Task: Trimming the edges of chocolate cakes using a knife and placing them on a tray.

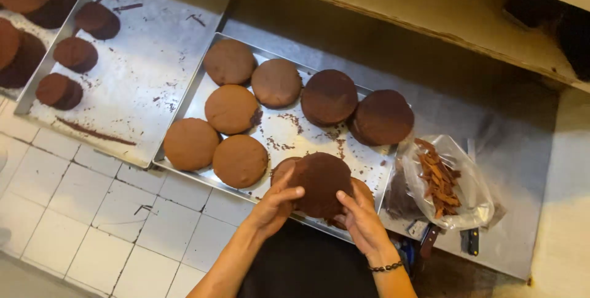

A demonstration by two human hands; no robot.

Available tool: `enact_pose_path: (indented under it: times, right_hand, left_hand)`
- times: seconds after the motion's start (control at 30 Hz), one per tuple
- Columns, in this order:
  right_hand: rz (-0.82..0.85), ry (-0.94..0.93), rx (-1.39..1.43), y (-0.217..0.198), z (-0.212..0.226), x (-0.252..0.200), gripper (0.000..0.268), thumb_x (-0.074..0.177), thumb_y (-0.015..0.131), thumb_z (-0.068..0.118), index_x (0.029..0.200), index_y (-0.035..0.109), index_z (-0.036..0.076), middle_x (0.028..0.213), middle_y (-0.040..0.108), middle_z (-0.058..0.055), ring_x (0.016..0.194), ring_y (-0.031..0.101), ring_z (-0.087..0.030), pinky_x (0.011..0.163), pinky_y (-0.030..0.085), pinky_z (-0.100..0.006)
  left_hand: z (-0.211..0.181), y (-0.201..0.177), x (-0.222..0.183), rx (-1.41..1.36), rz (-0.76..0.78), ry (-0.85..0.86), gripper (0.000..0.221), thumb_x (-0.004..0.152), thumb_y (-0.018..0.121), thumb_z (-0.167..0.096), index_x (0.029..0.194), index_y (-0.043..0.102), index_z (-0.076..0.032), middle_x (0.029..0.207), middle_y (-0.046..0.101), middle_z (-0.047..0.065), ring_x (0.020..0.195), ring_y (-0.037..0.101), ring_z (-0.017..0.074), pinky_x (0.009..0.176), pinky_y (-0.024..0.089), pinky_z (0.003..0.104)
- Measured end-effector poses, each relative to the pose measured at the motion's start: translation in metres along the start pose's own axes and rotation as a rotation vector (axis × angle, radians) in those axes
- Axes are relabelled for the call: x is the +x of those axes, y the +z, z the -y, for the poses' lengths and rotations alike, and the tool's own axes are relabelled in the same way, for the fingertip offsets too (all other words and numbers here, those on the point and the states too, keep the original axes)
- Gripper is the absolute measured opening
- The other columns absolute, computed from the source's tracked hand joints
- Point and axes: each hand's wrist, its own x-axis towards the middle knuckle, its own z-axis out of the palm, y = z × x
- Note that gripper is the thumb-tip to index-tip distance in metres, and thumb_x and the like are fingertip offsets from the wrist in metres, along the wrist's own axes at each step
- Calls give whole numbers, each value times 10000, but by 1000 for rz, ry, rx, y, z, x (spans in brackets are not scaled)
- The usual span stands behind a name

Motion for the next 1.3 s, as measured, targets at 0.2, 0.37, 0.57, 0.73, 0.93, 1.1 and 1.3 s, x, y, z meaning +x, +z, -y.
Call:
enact_pose_path:
  times: [0.2, 0.37, 0.57, 0.73, 0.93, 1.1, 1.3]
  right_hand:
    - [2, 10, 2, 1, -3, 5, 711, 896, 667, 242, 1538, 399, 98, 1425, 595, -79, 1232, 595, -229, 966, 509, -444]
    - [-56, 23, -92, 7, -6, 8, 743, 883, 688, 232, 1538, 370, 84, 1399, 607, -117, 1210, 611, -248, 941, 523, -403]
    - [-8, 68, -237, 3, -9, 6, 773, 883, 700, 279, 1550, 360, 88, 1434, 606, -106, 1191, 627, -171, 906, 531, -344]
    - [-316, -422, -666, -47, -3, 11, 513, 957, 647, 209, 1438, 559, 55, 1254, 715, -133, 1031, 693, -170, 812, 580, -300]
    - [-456, -454, -717, -71, 12, -4, 332, 992, 638, 174, 1302, 676, 63, 1133, 759, -112, 968, 708, -151, 852, 567, -286]
    - [-380, -513, -1049, -11, 15, 13, 378, 943, 674, 288, 1277, 693, 112, 1107, 773, -95, 918, 744, -184, 827, 582, -324]
    - [-67, -573, -1379, 59, 25, 71, 506, 950, 630, 441, 1347, 619, 128, 1282, 677, -115, 953, 709, -333, 845, 548, -423]
  left_hand:
    - [-6, -6, -7, 87, 14, 2, 870, 820, 752, -164, 1579, 335, -90, 1572, 456, 87, 1455, 420, 236, 1196, 320, 374]
    - [-13, -16, -9, 113, -64, 48, 812, 833, 742, -160, 1560, 393, -68, 1555, 489, 85, 1444, 440, 227, 1192, 326, 375]
    - [-8, -48, -12, 35, -115, -48, 718, 820, 736, -130, 1493, 488, -88, 1458, 584, 73, 1348, 538, 235, 1131, 430, 390]
    - [-27, -69, -14, -137, -354, 63, 640, 819, 729, -157, 1429, 549, -89, 1407, 611, 67, 1280, 584, 247, 1082, 475, 463]
    - [-62, -78, -19, -291, -368, 254, 613, 835, 726, -189, 1415, 567, -72, 1422, 630, 89, 1326, 578, 291, 1123, 455, 513]
    - [-89, -91, -41, -370, -397, 418, 590, 856, 731, -189, 1410, 566, -68, 1424, 617, 104, 1319, 575, 306, 1140, 442, 523]
    - [-107, -106, -85, -366, -477, 570, 624, 823, 756, -202, 1411, 573, -101, 1425, 615, 97, 1315, 573, 315, 1131, 449, 524]
